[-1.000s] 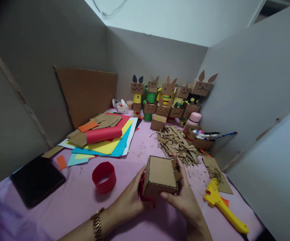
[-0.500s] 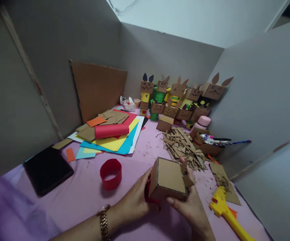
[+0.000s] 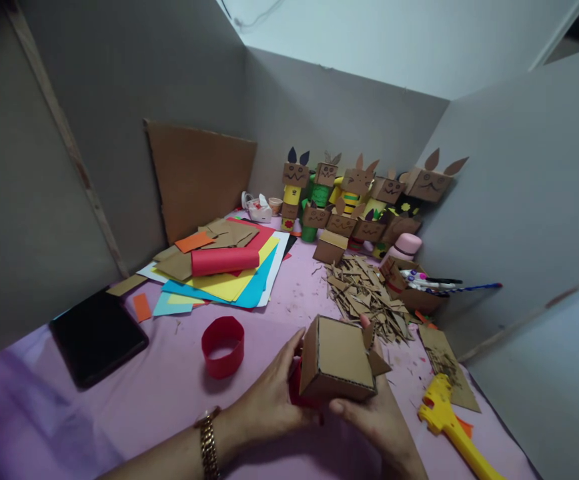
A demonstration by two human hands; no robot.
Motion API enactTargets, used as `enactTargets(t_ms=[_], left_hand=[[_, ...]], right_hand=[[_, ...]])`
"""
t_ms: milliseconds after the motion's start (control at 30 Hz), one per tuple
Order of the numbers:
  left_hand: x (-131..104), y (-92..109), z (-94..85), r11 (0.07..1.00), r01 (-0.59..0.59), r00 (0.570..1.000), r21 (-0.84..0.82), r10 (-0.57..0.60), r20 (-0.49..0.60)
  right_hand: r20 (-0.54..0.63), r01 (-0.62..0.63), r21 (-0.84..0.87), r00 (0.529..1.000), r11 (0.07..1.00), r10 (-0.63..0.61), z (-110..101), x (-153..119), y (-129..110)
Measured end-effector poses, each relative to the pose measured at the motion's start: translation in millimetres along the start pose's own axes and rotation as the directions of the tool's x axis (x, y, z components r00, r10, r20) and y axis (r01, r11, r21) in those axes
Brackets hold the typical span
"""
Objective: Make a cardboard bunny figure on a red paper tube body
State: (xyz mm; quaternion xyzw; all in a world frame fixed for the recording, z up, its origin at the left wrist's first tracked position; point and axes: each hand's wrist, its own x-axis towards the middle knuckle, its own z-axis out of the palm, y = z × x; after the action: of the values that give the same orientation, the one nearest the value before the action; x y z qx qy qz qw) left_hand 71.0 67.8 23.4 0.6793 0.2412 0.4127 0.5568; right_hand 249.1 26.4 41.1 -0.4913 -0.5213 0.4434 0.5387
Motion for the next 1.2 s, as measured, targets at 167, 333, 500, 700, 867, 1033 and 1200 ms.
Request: enactTargets(t_ms=[167, 333, 500, 700, 867, 1033, 1200], left_hand=[[-1.7, -7.3, -1.5, 0.999, 0.035, 0.999, 0.025, -0.034, -0.023], [-0.7, -6.3, -0.7, 1.0, 0.021, 0.999, 0.0, -0.021, -0.037], [0.2, -1.9, -0.4, 1.0, 0.003, 0.999, -0.001, -0.003, -0.045], [0.6, -6.3, 0.9, 1.0, 0.003, 1.0, -0.012, -0.003, -0.029], [1.7, -8.1, 0.7, 0.999, -0.023, 0.999, -0.028, 0.023, 0.023], [1.7, -2.9, 0.5, 0.999, -0.027, 0.999, -0.017, 0.027, 0.025], [1.1, 2.9, 0.9, 1.0, 0.003, 1.0, -0.025, -0.002, 0.011]], right_hand=[[0.034, 0.014, 0.003, 0.999, 1.0, -0.014, -0.5, 2.7, 2.1], [0.008, 0.021, -0.025, 1.0, 0.999, -0.021, -0.2, 3.9, 3.9], [-0.006, 0.04, -0.01, 0.999, 0.999, -0.04, 2.6, 3.5, 0.9], [-0.014, 0.07, 0.004, 0.997, 0.998, -0.07, 6.6, 3.8, -1.1], [-0.041, 0.064, 0.016, 0.997, 0.998, -0.063, 7.4, 4.4, 0.8], [-0.034, 0.054, 0.052, 0.998, 0.997, -0.052, 9.0, 3.9, -2.2], [-0.046, 0.048, 0.036, 0.998, 0.998, -0.047, 8.7, 4.4, 0.3]])
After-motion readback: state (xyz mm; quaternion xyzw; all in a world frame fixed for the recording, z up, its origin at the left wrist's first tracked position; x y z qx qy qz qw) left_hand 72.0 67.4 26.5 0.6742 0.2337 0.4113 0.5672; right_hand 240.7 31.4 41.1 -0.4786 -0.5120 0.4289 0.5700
